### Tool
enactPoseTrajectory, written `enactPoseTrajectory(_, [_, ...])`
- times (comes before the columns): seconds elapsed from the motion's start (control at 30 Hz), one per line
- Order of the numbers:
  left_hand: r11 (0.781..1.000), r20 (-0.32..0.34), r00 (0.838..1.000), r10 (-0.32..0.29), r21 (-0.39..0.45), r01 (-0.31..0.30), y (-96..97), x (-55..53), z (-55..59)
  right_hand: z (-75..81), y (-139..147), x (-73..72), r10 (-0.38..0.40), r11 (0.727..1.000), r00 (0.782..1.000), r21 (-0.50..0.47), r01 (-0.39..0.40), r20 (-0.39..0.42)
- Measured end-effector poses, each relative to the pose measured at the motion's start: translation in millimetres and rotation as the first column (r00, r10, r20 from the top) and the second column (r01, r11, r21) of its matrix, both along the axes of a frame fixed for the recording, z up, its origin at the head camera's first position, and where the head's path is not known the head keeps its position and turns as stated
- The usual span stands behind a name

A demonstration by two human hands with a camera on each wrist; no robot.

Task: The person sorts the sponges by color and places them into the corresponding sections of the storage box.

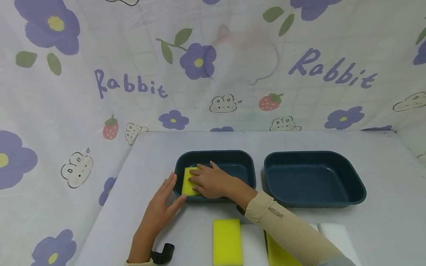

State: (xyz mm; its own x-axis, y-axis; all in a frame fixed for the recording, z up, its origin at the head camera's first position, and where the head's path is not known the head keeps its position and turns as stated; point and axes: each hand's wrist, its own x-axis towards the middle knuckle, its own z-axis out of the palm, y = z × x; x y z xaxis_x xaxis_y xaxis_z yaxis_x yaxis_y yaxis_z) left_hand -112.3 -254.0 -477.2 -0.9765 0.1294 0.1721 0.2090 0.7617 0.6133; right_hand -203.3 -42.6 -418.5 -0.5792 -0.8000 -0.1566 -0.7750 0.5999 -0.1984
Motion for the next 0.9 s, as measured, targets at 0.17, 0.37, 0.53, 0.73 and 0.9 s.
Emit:
enactPoseTrajectory(0.17, [1.000, -0.009, 1.000, -0.003, -0.005, 0.003, 3.1, 0.0, -1.5, 9.8, 17.3, 11.7, 0.023, 0.998, 0.999, -0.056, -0.025, -0.033])
enactPoseTrajectory(0.37, [1.000, -0.023, 1.000, 0.000, -0.010, -0.001, 0.9, 0.6, -0.6, 24.2, 30.7, 22.8, 0.067, 0.991, 0.992, -0.110, -0.080, -0.111])
enactPoseTrajectory(0.53, [1.000, -0.025, 1.000, 0.002, 0.011, -0.002, 0.4, 1.8, -0.2, 36.6, 41.1, 30.8, 0.074, 0.972, 0.981, -0.206, -0.110, -0.177])
enactPoseTrajectory(0.73, [1.000, -0.027, 1.000, 0.006, -0.002, -0.006, 0.0, 2.8, 1.0, 45.8, 51.7, 54.0, 0.092, 0.989, 0.993, -0.113, -0.100, -0.072])
enactPoseTrajectory(0.9, [1.000, -0.038, 0.999, 0.001, -0.001, -0.001, 1.0, 2.5, 2.4, 40.0, 61.0, 74.9, 0.137, 0.986, 0.989, -0.088, -0.141, -0.056])
